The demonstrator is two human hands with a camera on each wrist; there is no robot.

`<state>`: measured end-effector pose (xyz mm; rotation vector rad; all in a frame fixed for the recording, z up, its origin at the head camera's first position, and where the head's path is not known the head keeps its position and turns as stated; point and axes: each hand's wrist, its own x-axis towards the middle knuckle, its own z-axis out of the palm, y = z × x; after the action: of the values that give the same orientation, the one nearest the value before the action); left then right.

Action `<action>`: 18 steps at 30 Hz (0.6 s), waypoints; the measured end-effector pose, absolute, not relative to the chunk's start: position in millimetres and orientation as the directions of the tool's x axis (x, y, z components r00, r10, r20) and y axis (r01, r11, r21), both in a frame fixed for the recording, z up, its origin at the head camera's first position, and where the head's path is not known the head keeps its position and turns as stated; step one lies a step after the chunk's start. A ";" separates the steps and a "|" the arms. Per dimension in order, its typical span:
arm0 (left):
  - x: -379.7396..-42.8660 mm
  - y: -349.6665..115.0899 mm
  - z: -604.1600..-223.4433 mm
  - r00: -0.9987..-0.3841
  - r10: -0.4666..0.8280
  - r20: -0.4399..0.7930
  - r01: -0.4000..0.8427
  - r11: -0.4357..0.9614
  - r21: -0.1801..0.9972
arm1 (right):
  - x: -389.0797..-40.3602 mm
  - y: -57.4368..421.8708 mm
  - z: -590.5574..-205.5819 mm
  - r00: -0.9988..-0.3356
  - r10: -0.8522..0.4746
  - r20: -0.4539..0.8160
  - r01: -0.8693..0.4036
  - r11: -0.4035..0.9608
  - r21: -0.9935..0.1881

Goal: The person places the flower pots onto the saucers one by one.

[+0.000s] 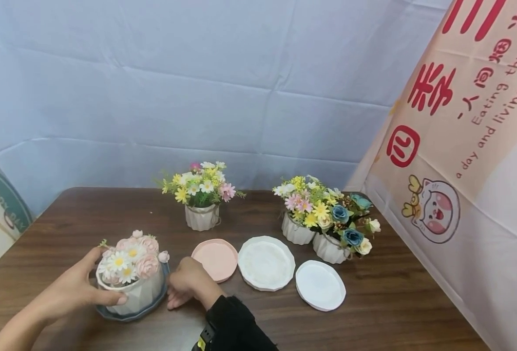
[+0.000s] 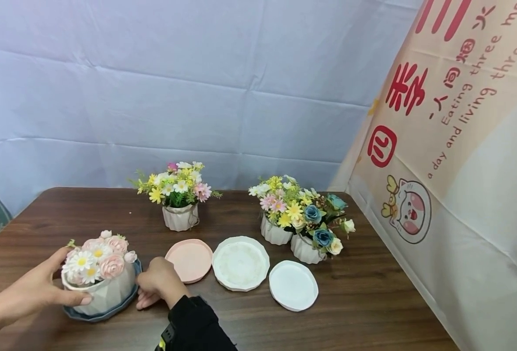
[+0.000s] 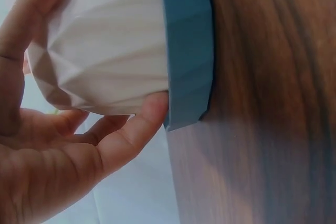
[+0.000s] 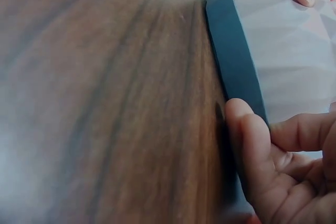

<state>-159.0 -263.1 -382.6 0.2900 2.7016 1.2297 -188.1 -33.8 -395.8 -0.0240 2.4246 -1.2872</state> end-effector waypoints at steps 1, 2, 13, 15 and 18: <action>-159.9 -263.8 -382.5 -0.968 0.241 -0.070 0.104 0.639 0.762 | -188.7 -34.8 -396.1 -0.916 -0.194 -0.351 0.196 0.548 -0.814; -160.8 -264.5 -382.4 -0.968 0.242 -0.073 0.102 0.637 0.765 | -189.4 -35.9 -396.5 -0.909 -0.193 -0.369 0.227 0.514 -0.827; -176.8 -274.2 -379.9 -0.965 0.249 -0.080 0.102 0.639 0.762 | -202.6 -45.8 -398.1 -0.923 -0.141 -0.359 0.251 0.487 -0.837; -180.7 -276.5 -379.1 -0.962 0.251 -0.106 0.083 0.640 0.764 | -205.0 -48.1 -398.7 -0.928 -0.129 -0.350 0.246 0.495 -0.833; -185.5 -279.6 -379.0 -0.961 0.250 -0.122 0.074 0.650 0.756 | -207.4 -51.2 -399.4 -0.937 -0.111 -0.331 0.231 0.515 -0.826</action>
<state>-185.5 -279.6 -379.0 0.2639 2.6537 1.2013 -207.4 -51.2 -399.4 0.0999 2.4173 -1.3929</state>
